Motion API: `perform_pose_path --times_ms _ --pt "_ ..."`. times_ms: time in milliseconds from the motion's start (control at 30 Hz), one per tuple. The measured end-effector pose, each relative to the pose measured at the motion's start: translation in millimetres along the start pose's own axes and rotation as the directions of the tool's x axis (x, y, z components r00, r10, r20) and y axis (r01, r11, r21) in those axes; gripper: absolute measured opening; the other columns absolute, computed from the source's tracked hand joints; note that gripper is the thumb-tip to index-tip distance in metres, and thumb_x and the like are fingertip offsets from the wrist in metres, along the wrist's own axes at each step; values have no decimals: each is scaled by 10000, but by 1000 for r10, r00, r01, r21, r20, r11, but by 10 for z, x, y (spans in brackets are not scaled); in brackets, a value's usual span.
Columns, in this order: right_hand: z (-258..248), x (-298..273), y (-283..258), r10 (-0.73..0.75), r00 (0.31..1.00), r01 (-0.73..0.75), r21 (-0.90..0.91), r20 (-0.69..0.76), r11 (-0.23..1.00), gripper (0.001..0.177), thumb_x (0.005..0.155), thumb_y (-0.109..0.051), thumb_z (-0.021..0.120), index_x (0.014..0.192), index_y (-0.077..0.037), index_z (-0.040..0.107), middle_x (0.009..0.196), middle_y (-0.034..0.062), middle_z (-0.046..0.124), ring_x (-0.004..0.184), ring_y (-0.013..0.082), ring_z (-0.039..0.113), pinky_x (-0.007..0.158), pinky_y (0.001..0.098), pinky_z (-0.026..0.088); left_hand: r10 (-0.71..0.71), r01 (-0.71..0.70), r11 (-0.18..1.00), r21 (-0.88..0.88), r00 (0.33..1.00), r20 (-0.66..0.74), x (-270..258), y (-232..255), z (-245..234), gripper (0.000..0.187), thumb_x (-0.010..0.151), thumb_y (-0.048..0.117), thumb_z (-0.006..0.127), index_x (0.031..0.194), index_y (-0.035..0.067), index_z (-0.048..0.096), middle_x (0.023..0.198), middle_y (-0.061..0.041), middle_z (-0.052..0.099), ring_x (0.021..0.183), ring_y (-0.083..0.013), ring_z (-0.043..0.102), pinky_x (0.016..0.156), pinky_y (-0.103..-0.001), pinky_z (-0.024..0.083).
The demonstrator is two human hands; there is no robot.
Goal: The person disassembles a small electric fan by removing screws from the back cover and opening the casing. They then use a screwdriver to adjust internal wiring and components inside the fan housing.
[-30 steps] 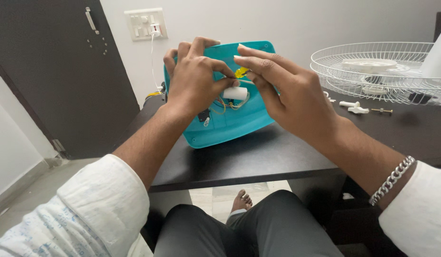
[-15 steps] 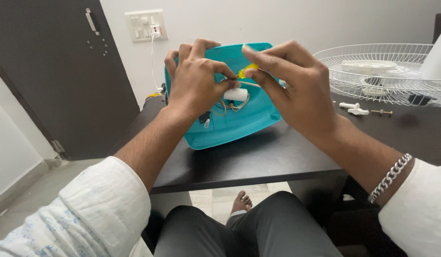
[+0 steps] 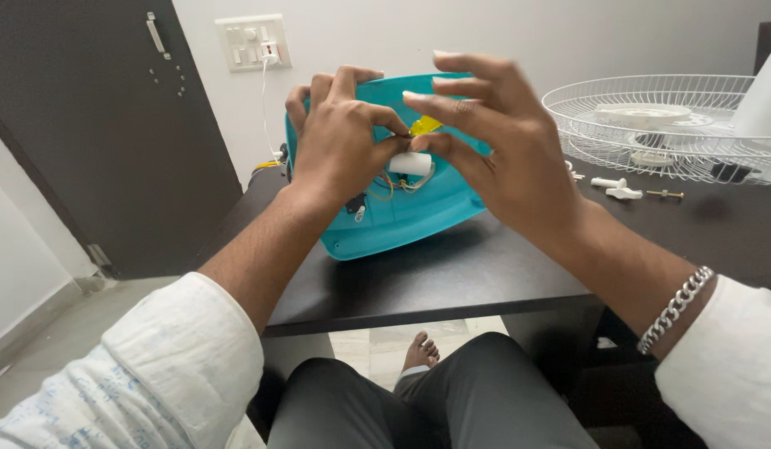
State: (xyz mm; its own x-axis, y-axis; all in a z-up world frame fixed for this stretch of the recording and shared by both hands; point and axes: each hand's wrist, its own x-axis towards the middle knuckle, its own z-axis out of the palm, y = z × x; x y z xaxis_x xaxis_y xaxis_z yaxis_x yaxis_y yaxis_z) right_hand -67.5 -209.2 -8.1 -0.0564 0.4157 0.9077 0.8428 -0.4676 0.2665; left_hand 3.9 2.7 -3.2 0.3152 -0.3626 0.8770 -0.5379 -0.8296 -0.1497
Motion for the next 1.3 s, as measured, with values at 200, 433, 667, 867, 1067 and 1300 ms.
perform_pose_path --times_ms 200,433,667,867,1067,1300 --pt "0 -37 75 14 1000 -15 -57 -19 998 341 1065 -58 791 1384 -110 683 1197 88 670 980 166 747 818 248 661 -56 57 998 -8 997 61 9 31 -28 215 745 486 888 851 302 859 1336 -77 594 1286 -326 386 1073 -575 166" --pt "4 -130 119 -77 995 82 -70 68 994 310 1070 0 678 1369 -82 656 1386 108 679 1095 194 728 1010 353 579 -28 29 999 -24 999 40 12 26 -19 266 744 497 887 908 291 853 1337 -105 589 1289 -345 380 1049 -584 169" --pt "2 -140 6 -48 992 58 -88 113 994 322 1045 3 644 1354 -83 683 1509 112 614 1165 220 666 1113 404 488 -1 2 1000 -21 999 42 -4 -35 30 212 808 465 869 944 303 851 1373 -105 586 1302 -339 394 1054 -570 180" --pt "9 -20 -53 156 985 -153 -50 73 987 283 1002 -112 770 1282 -151 774 1139 125 618 926 212 684 795 357 548 3 -3 1000 -28 1000 -2 0 -12 14 190 780 453 883 912 319 856 1370 -86 598 1298 -318 413 1063 -569 184" --pt "-14 8 -59 16 999 -21 -126 -43 992 289 1061 -83 763 1339 -74 684 1124 50 712 951 214 731 881 383 546 -35 36 999 -16 999 26 11 27 -28 228 735 496 901 838 300 849 1350 -90 597 1294 -328 398 1053 -574 181" --pt "17 48 -70 -8 1000 6 -122 -13 993 340 879 -205 839 1184 -108 725 1109 119 705 885 234 701 774 370 545 -2 2 1000 19 1000 -21 -4 9 -6 146 768 425 896 848 311 851 1364 -88 605 1302 -319 413 1068 -560 199"
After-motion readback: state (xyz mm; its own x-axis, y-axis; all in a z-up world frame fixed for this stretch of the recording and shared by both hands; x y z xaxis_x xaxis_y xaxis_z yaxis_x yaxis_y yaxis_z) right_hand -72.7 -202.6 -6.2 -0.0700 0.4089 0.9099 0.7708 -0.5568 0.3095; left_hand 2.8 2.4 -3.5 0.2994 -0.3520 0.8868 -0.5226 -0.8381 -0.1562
